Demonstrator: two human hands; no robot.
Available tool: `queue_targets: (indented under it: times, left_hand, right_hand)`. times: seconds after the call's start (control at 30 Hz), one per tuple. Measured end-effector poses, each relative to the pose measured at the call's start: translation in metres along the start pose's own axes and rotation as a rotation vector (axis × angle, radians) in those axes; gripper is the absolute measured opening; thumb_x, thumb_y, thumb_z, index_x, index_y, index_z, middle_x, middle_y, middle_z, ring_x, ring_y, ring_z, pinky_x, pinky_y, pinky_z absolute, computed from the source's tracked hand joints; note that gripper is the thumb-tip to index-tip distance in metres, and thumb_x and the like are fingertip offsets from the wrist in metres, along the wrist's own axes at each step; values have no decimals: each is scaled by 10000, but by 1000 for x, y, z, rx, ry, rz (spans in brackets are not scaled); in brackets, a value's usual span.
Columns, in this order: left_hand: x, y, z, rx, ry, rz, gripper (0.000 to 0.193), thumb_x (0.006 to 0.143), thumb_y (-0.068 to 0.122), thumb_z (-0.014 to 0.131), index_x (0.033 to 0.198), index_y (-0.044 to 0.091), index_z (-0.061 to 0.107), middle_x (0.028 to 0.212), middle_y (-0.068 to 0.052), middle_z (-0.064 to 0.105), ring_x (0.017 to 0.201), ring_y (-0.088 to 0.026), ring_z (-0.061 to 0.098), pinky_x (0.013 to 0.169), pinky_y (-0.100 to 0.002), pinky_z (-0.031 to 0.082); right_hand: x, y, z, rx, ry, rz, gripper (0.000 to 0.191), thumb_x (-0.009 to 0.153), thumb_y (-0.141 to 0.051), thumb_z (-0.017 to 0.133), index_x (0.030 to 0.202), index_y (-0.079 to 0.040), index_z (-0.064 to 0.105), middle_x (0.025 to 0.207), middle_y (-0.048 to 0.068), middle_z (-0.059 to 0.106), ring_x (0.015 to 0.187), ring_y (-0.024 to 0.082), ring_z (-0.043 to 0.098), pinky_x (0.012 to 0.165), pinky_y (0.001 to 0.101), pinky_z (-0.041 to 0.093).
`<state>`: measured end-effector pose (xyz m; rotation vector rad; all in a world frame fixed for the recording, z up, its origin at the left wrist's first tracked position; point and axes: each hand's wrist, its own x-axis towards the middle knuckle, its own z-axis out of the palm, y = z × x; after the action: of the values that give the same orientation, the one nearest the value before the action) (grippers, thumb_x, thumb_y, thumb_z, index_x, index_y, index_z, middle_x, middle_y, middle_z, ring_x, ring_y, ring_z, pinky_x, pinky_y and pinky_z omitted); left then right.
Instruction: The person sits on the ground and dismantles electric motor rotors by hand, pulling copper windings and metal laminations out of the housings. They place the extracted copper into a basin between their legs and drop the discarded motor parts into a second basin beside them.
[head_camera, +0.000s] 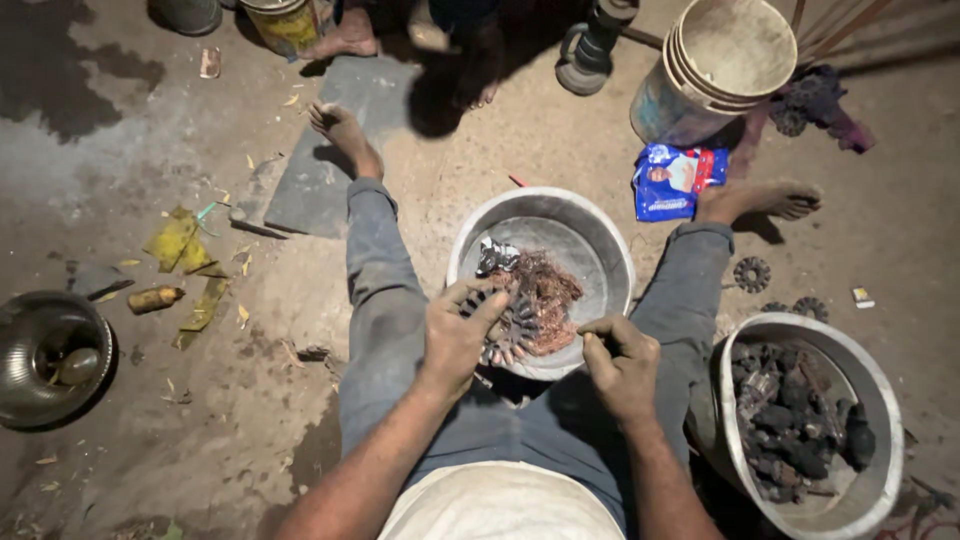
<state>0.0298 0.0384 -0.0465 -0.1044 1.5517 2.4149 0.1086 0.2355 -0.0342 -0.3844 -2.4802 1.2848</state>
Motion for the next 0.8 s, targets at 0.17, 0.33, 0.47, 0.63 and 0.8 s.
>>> queue_targets:
  times: [0.17,0.33,0.47,0.63,0.8]
  left_hand:
    - [-2,-5,-4,117,4,70,132,890,73,768,992,8,714,815,-6,709,669,-62,622,576,-220,513]
    - [1,-8,-4,411,-6,313,156,881,85,812,962,1,709,823,-8,708,750,-69,613,668,-246,525]
    - [-2,-1,-2,455,18,280,173,847,97,813,958,8,714,818,-4,717,740,-74,634,670,-260,535]
    - [-9,2,-3,538,-39,210,184,848,88,808,978,7,707,800,1,692,735,-78,626,664,-257,541]
    - [-4,-14,-10,228,-3,116,166,907,81,772,1031,-2,701,877,1,705,733,-58,634,632,-231,531]
  right_hand:
    - [-3,-11,-2,-278,3,-310,133,787,-47,716,916,-52,750,906,102,724,860,259,685,786,396,528]
    - [-3,-33,10,-239,-116,-461,338,723,-6,708,1061,2,723,1080,190,698,1045,363,648,903,457,523]
    - [-6,-29,23,-49,-141,-359,223,830,-6,699,1052,-5,712,983,175,703,911,327,694,805,390,557]
    - [-3,-2,31,27,-153,-203,143,902,-35,671,1034,-6,716,878,152,724,779,257,716,702,337,552]
    - [-21,9,35,149,-197,-27,116,938,-61,652,1010,6,714,742,122,662,668,170,617,619,323,493]
